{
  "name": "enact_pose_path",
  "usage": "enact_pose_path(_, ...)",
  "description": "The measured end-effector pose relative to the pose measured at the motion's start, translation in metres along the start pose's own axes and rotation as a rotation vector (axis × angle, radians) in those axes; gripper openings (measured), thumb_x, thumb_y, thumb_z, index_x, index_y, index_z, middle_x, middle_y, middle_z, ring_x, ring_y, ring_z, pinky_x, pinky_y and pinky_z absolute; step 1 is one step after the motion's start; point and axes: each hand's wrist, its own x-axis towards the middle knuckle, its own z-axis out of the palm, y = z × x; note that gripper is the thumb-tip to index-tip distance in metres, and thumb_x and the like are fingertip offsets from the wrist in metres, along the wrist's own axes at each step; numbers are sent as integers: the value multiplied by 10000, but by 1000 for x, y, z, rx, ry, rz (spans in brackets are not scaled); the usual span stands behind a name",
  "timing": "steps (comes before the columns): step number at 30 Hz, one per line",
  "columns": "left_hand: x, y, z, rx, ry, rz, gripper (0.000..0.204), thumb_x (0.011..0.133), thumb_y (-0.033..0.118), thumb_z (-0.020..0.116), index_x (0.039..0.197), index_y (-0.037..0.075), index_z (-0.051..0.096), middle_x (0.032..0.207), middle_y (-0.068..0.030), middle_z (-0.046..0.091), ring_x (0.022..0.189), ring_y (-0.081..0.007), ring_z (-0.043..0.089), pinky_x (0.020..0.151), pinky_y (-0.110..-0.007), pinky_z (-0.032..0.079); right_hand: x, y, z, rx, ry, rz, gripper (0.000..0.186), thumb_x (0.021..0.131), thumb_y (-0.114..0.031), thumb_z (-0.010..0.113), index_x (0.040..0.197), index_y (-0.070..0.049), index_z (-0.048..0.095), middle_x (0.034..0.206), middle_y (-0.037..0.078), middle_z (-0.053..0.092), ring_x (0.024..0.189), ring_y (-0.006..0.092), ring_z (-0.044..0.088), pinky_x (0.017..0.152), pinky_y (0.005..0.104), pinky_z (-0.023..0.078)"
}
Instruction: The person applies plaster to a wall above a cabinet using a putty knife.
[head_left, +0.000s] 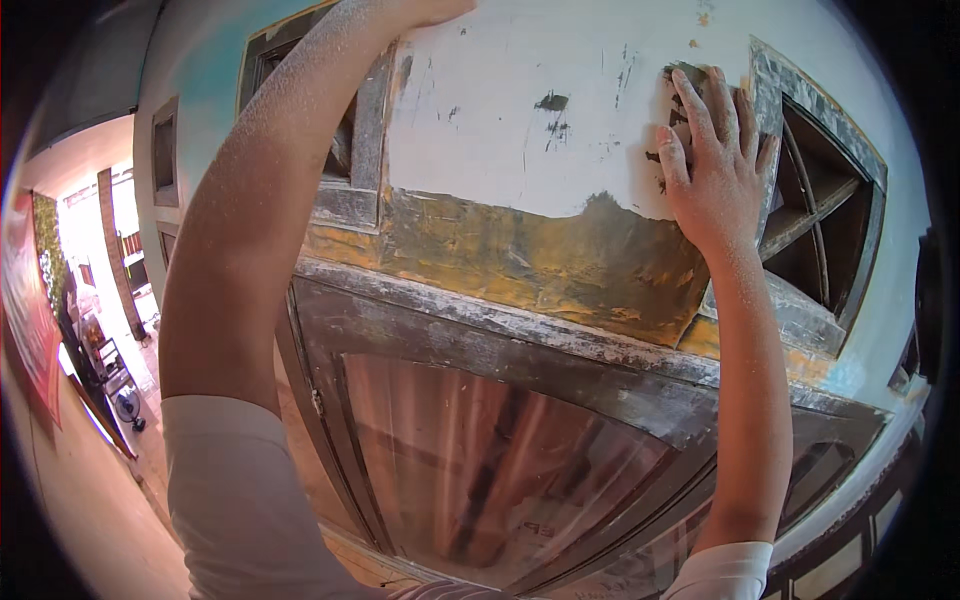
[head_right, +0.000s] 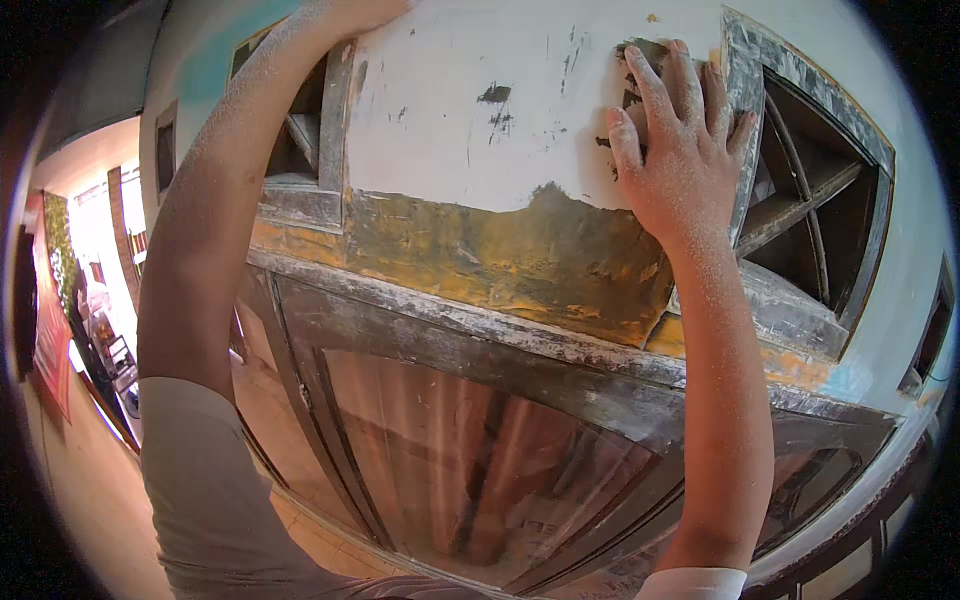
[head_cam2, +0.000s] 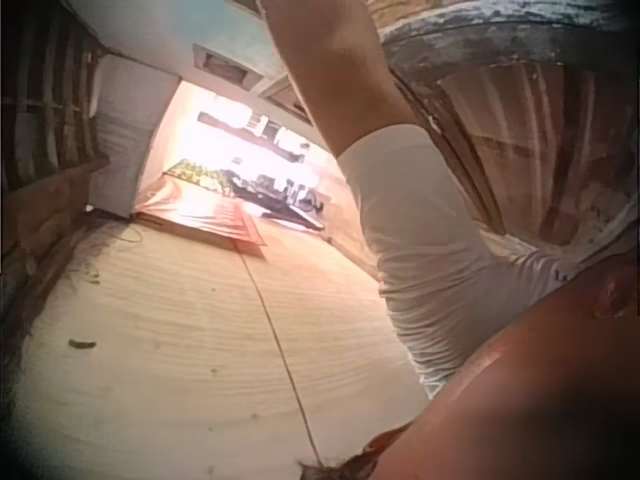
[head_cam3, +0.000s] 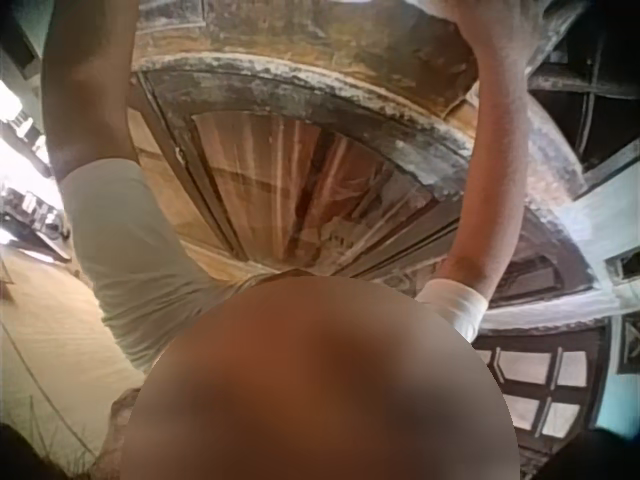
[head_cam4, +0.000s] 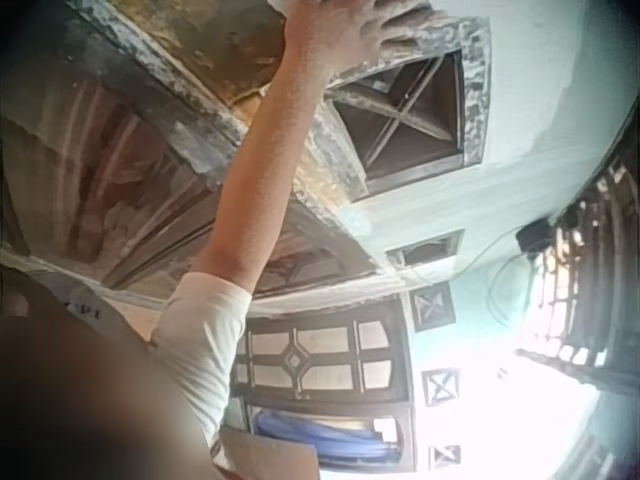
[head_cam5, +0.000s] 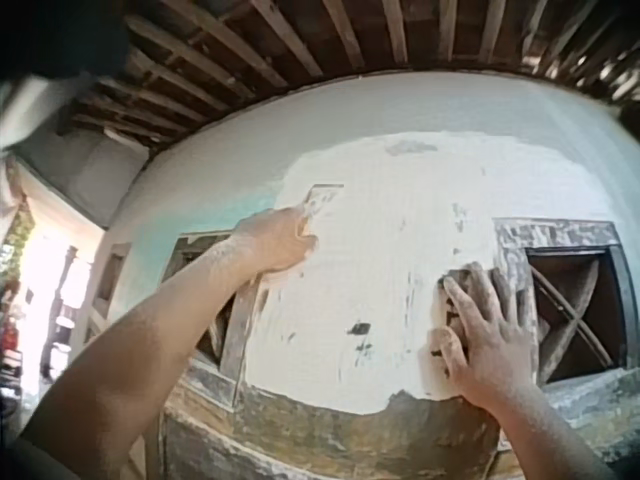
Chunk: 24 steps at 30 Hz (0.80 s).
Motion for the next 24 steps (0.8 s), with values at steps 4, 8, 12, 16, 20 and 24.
enact_pose_path(4,18,4,-4,47,37,-24,564,957,385,585,1358,-10,559,1330,-271,625,1241,-408,606,1059,-488,474,0,0,-4,21,-1,9,537,1022,-467,505,1543,-370,420,1638,20,353,1517,314,292,1195,663,196)
enact_pose_path(8,50,-6,-3,75,91,-21,579,966,395,568,1387,-1,545,1354,-270,610,1273,-415,580,1091,-489,447,-2,0,-6,-4,-23,22,539,1020,-456,508,1543,-363,422,1638,23,353,1520,312,286,1203,653,187)
enact_pose_path(12,89,-29,-1,56,146,3,579,975,391,560,1411,11,534,1384,-274,589,1292,-423,562,1112,-486,428,-1,-4,-6,11,-22,20,532,1026,-459,495,1544,-362,421,1641,25,347,1524,308,277,1211,643,178)
enact_pose_path(16,96,-21,3,39,122,-35,577,979,383,569,1407,-2,534,1386,-290,580,1285,-431,563,1108,-484,430,-1,-2,-4,14,-20,15,534,1028,-472,489,1545,-362,419,1643,20,342,1527,304,269,1215,639,176)
enact_pose_path(20,72,-2,4,-59,90,-49,595,976,376,592,1391,-45,527,1374,-307,580,1284,-433,565,1100,-484,432,-1,1,-5,8,-29,21,539,1024,-485,495,1544,-360,423,1642,16,343,1526,306,270,1216,636,177)
enact_pose_path(24,65,-21,23,-100,57,2,655,982,366,596,1450,-64,440,1421,-306,545,1327,-425,530,1125,-472,409,-2,-1,-6,21,-10,14,534,1026,-486,495,1540,-357,432,1639,17,347,1520,309,281,1218,629,179)
